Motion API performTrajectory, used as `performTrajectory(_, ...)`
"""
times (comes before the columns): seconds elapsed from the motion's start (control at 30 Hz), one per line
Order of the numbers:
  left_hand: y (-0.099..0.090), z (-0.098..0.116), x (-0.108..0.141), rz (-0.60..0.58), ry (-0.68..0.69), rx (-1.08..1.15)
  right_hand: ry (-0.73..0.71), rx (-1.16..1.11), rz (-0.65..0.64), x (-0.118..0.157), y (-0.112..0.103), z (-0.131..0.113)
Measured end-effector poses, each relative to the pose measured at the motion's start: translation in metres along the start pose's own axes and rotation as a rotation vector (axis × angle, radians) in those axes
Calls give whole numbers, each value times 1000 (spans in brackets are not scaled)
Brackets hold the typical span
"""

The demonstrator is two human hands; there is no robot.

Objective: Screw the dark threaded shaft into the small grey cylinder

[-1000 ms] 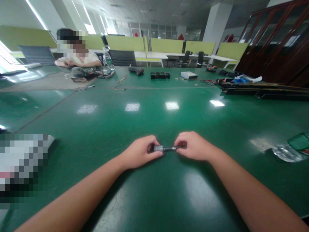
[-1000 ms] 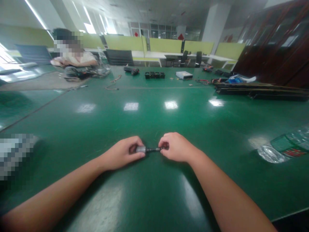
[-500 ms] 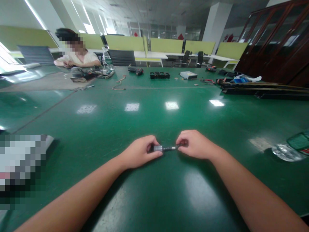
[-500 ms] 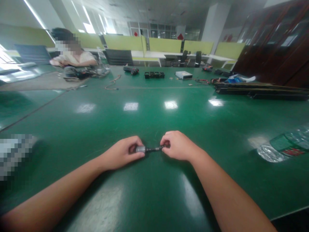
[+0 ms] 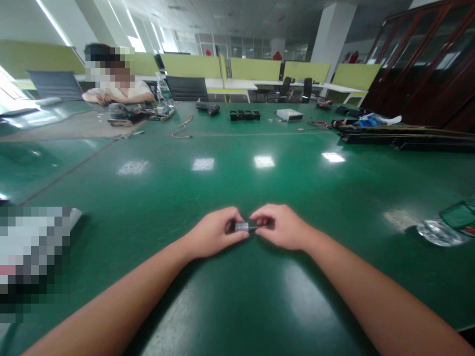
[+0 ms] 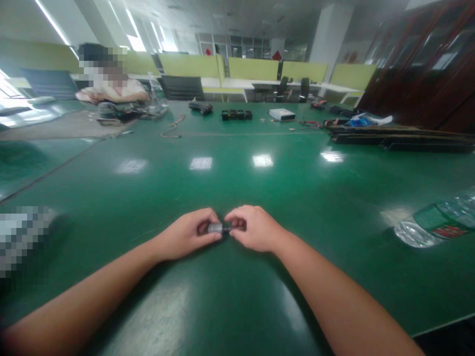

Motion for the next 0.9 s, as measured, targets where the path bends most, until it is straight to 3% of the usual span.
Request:
performTrajectory(0.17,0,-1,0,-2,4,1,86,-160,-48,2,3,8)
performTrajectory(0.47,1,-2,1,-3,10,-3,-3,62,-44,1,2,-1)
performTrajectory(0.9,2,-2,-1,14,-5,17,-51,103,-50,-1,5,-7)
Point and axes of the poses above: each hand's wrist, its own x-axis away from the middle knuckle, its own y-axis out of the palm, z = x × y, the point moved 4 cm from there along -x, towards the middle knuckle, and after that the axes turned 7 degrees about y, right-handed, at the moved point
